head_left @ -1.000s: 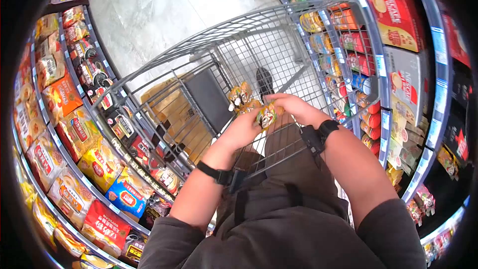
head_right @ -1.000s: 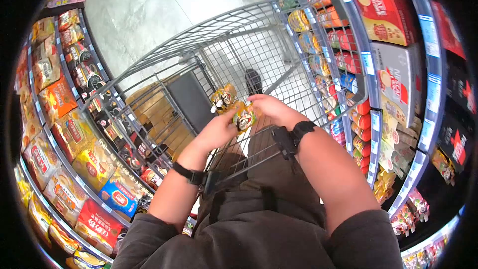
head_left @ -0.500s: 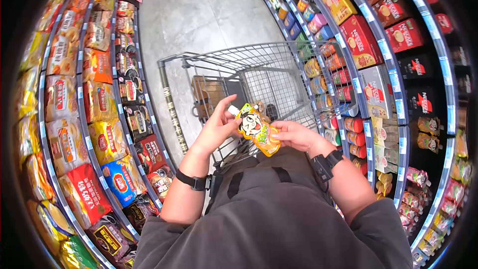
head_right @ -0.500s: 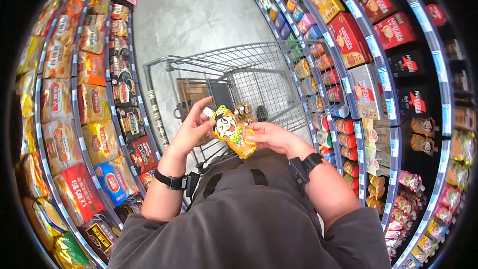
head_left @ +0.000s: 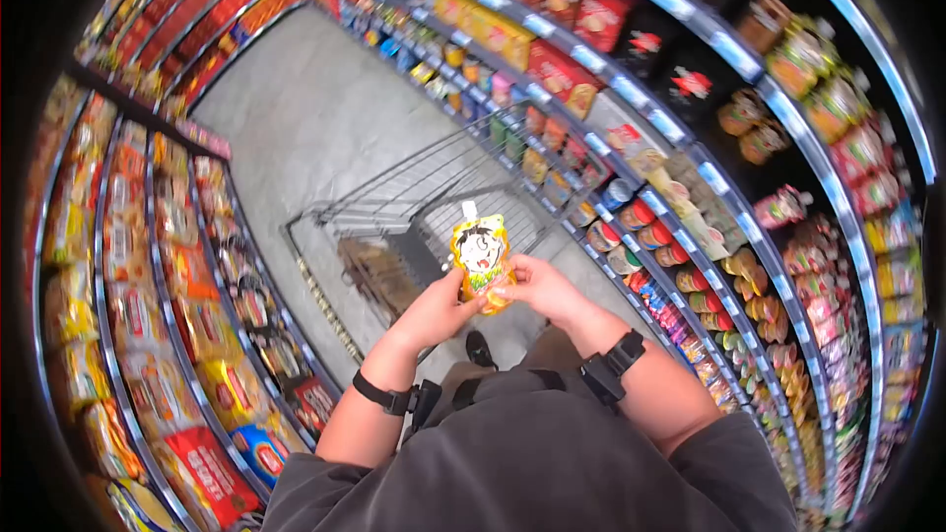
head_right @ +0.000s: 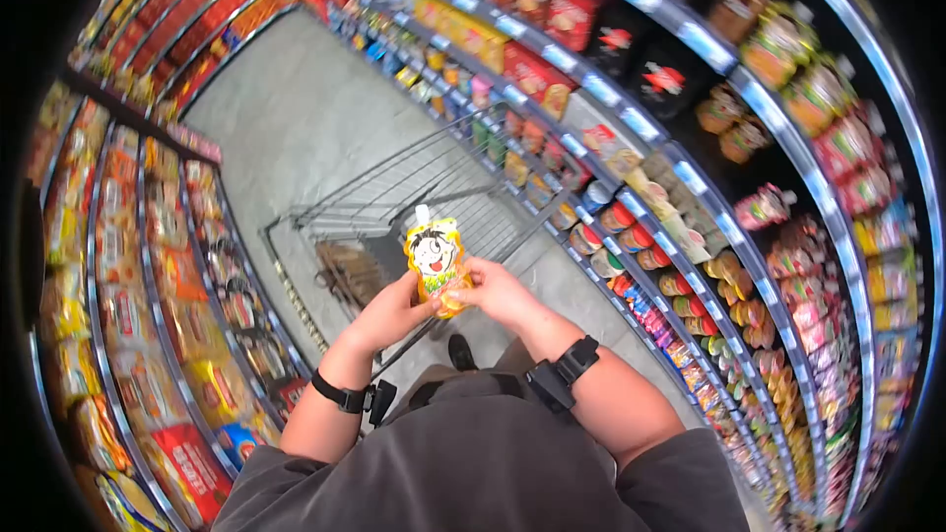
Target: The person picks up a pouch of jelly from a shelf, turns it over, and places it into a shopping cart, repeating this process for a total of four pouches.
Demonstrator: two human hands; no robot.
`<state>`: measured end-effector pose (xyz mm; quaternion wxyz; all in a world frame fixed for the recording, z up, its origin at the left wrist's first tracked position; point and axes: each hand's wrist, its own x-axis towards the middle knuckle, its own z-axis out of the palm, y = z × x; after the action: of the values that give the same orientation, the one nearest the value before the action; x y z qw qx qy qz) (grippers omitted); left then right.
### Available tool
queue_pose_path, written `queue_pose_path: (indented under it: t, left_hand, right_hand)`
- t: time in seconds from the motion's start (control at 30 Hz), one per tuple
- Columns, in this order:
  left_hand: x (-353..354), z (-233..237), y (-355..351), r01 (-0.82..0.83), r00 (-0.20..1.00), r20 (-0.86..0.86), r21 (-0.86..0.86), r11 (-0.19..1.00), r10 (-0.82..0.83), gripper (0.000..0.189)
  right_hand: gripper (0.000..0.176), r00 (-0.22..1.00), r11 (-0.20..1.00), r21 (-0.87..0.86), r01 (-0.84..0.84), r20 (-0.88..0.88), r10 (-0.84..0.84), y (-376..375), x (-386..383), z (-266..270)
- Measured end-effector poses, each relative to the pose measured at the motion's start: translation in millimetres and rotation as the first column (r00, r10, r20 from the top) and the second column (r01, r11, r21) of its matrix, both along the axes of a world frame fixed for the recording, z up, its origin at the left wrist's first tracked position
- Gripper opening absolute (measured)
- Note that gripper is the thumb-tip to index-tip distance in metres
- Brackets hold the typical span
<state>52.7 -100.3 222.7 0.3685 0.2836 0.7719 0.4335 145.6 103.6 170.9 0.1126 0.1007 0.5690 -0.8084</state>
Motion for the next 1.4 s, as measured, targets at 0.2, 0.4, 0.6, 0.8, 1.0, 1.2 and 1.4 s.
queue_pose_path:
  t: [0.2,0.4,0.6,0.8,1.0,1.2,1.4]
  left_hand:
    - [47.6,38.7,121.9,0.208,0.971,-0.11,-0.051,0.977,-0.213,0.038]
    - [125.3,25.4,242.1,0.473,0.862,-0.183,-0.047,0.88,-0.473,0.029]
    - [189.4,27.9,314.7,0.545,0.796,-0.313,-0.001,0.838,-0.518,0.034]
    - [192.8,28.5,364.3,0.518,0.749,-0.564,0.173,0.837,-0.347,0.032]
    - [165.9,22.2,403.5,0.407,0.79,-0.584,0.268,0.873,-0.189,0.03]
    - [113.2,33.8,451.9,0.427,0.804,-0.558,0.3,0.853,-0.206,0.049]
    - [53.1,34.3,518.3,0.557,0.752,-0.6,0.357,0.75,-0.273,0.072]
  right_hand:
    - [0.027,0.962,0.907,0.336,0.253,0.013,-0.274,93.2,96.5,34.7]
    - [0.027,0.87,0.801,0.425,0.421,0.059,-0.489,178.4,221.6,32.6]
    - [0.026,0.723,0.697,0.308,0.647,0.041,-0.689,214.8,294.9,31.3]
    - [0.03,0.582,0.569,0.164,0.806,-0.043,-0.812,239.6,284.4,39.1]
    - [0.049,0.594,0.592,-0.042,0.805,0.026,-0.804,269.1,244.2,74.9]
    - [0.055,0.601,0.609,-0.128,0.783,-0.097,-0.793,306.5,176.8,90.5]
    - [0.057,0.45,0.458,0.043,0.888,-0.283,-0.847,348.8,107.0,84.3]
